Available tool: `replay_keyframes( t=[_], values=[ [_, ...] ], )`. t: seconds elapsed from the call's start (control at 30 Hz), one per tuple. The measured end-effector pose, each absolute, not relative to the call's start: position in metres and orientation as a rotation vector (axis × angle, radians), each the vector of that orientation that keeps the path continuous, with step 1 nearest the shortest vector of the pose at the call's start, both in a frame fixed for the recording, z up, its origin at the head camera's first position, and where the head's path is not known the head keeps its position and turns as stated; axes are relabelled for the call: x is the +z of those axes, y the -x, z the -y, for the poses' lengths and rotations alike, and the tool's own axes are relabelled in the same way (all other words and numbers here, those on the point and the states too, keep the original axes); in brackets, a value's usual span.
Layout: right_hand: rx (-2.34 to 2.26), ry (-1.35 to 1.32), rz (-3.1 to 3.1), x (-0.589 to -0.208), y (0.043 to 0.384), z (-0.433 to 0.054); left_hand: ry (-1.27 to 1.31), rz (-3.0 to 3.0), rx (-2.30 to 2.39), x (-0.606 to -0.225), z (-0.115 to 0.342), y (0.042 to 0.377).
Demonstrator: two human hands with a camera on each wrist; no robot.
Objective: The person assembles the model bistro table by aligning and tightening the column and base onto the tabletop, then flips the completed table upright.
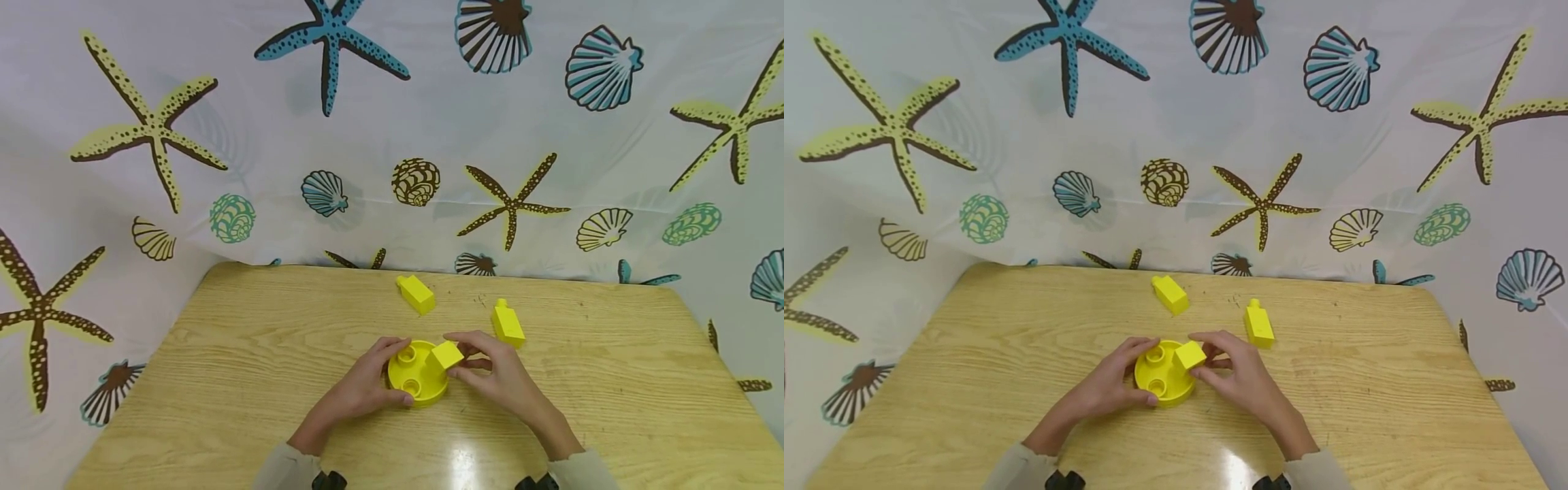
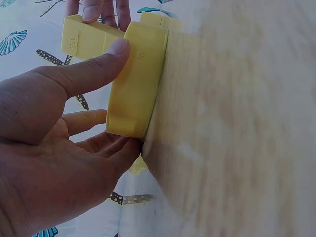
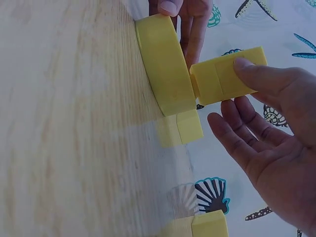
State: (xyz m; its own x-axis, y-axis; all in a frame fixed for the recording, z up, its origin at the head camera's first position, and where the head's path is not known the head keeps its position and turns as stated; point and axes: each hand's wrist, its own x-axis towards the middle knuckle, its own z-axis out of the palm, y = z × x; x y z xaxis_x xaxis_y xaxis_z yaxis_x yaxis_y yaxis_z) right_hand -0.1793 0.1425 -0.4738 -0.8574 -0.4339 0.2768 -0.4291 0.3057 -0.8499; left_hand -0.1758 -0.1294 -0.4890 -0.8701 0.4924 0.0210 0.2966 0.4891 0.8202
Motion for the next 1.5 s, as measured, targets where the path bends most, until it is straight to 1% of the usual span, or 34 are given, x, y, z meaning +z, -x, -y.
replay_keyframes(
  t=[0.57,0.87,1.27,1.5],
  values=[
    [-1.715,0.817,-2.532,-0.474,0.18,-0.131,-0.658,-2.511,1.331,-0.489,0.13,0.175],
    [-1.646,0.778,-2.552,-0.474,0.181,-0.125,-0.68,-2.512,1.342,-0.489,0.13,0.175],
    [-1.54,0.951,-2.405,-0.473,0.19,-0.136,-0.669,-2.507,1.338,-0.489,0.129,0.175],
    [-1.511,0.962,-2.347,-0.472,0.194,-0.14,-0.671,-2.508,1.344,-0.488,0.129,0.175]
  ],
)
